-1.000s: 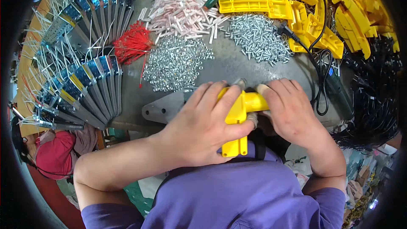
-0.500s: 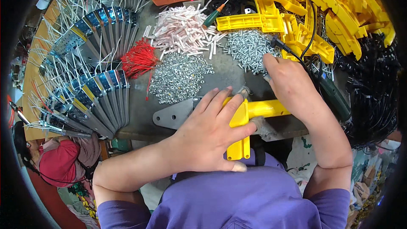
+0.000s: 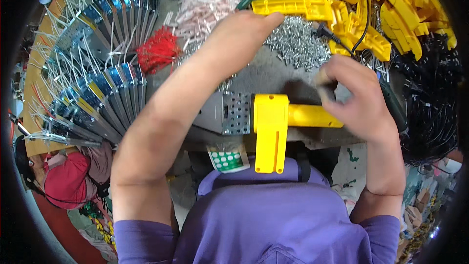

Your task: The person assembles an electric heating tool by fitting a metal heating element into a plastic handle casing, soldering the wires inside using a soldering iron, and fastening the handle halves together using an electric screwdriver.

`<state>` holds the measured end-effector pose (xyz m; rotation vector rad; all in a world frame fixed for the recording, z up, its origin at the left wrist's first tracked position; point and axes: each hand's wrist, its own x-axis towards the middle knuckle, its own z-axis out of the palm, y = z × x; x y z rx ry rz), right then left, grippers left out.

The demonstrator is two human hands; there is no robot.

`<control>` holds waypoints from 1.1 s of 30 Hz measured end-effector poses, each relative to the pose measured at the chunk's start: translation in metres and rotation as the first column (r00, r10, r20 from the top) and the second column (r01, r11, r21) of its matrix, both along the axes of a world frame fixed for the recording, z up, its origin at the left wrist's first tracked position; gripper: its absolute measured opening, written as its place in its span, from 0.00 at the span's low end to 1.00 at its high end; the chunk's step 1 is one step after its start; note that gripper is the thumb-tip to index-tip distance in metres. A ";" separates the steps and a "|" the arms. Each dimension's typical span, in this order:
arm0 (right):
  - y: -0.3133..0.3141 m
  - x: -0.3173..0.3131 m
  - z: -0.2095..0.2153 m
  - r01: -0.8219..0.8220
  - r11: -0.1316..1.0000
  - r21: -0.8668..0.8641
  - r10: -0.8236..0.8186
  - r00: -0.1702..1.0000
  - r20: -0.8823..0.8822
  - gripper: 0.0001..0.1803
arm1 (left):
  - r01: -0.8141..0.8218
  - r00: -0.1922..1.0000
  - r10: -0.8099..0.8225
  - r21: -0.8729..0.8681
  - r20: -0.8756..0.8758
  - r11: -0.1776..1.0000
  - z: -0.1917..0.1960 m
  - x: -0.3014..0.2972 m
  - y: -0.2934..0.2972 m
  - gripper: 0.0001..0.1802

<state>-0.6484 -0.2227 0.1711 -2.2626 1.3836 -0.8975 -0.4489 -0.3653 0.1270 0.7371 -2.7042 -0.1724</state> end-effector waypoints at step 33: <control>-0.022 -0.011 -0.005 -0.144 0.971 0.192 0.179 0.967 -0.183 0.08 | 0.092 0.983 0.078 0.817 -0.165 0.570 0.048 0.082 0.150 0.16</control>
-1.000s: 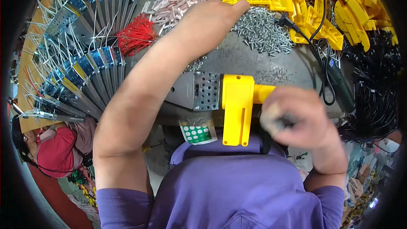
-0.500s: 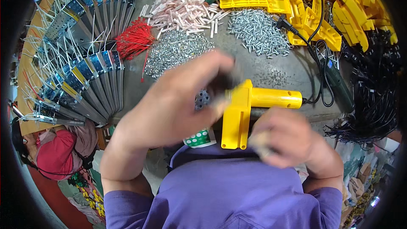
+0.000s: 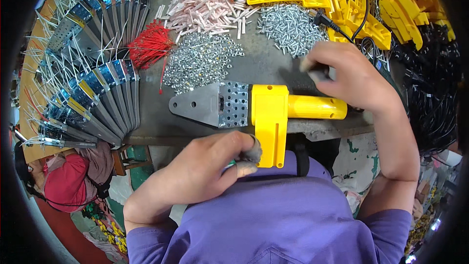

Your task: The person assembles an electric heating tool by fitting a metal heating element into a plastic handle casing, soldering the wires inside using a soldering iron, and fastening the handle halves together using an electric screwdriver.

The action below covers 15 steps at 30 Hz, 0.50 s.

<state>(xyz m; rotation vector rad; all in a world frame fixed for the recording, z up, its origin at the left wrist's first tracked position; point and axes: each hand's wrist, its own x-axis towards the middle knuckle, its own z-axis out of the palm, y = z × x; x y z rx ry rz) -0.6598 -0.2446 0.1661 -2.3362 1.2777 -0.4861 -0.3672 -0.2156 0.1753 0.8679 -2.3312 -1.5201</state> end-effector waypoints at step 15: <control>0.040 -0.036 0.003 0.009 0.966 0.259 -0.098 0.939 0.330 0.07 | 0.141 0.987 -0.149 -0.139 -0.055 0.980 -0.003 -0.014 0.004 0.20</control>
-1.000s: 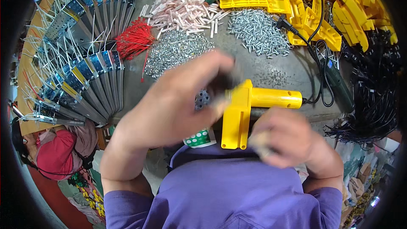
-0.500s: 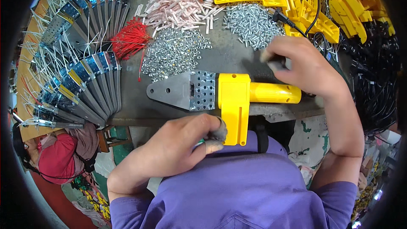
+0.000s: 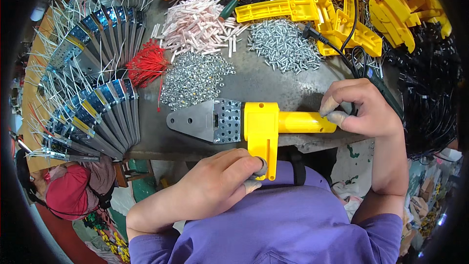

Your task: The person assembles an electric heating tool by fitting a metal heating element into a plastic handle casing, soldering the wires inside using a soldering iron, and fastening the handle halves together using an electric screwdriver.

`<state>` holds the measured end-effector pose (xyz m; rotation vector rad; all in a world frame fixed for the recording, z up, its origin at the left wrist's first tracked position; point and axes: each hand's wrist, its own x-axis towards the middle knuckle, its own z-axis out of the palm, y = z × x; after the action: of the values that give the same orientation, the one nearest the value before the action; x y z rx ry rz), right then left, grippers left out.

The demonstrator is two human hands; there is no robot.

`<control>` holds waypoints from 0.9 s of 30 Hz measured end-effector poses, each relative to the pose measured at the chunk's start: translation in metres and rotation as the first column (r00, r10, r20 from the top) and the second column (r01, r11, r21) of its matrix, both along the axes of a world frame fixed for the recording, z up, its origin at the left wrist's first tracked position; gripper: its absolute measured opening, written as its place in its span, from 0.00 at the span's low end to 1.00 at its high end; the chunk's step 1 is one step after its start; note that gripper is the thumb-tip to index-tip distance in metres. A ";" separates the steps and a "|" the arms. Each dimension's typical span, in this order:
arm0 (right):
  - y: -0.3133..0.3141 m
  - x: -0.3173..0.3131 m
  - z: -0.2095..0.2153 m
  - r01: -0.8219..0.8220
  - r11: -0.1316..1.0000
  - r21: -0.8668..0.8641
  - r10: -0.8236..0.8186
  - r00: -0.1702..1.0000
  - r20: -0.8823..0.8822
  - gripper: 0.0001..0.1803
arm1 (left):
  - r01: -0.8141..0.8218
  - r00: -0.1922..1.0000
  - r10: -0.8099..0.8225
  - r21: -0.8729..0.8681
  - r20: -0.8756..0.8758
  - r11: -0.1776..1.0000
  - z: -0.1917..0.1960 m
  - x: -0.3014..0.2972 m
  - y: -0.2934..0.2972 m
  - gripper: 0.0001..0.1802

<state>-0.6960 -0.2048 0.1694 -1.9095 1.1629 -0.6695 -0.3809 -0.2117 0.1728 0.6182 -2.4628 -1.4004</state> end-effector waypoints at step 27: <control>-0.023 0.031 -0.005 -0.110 0.862 -0.495 -0.182 0.844 -0.504 0.15 | -0.289 0.895 0.437 -0.630 0.091 0.721 -0.042 -0.074 -0.155 0.16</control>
<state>-0.6654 -0.2282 0.1648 -2.6547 1.4706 -0.4988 -0.4547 -0.3666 0.1313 1.0749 -2.5525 -0.3553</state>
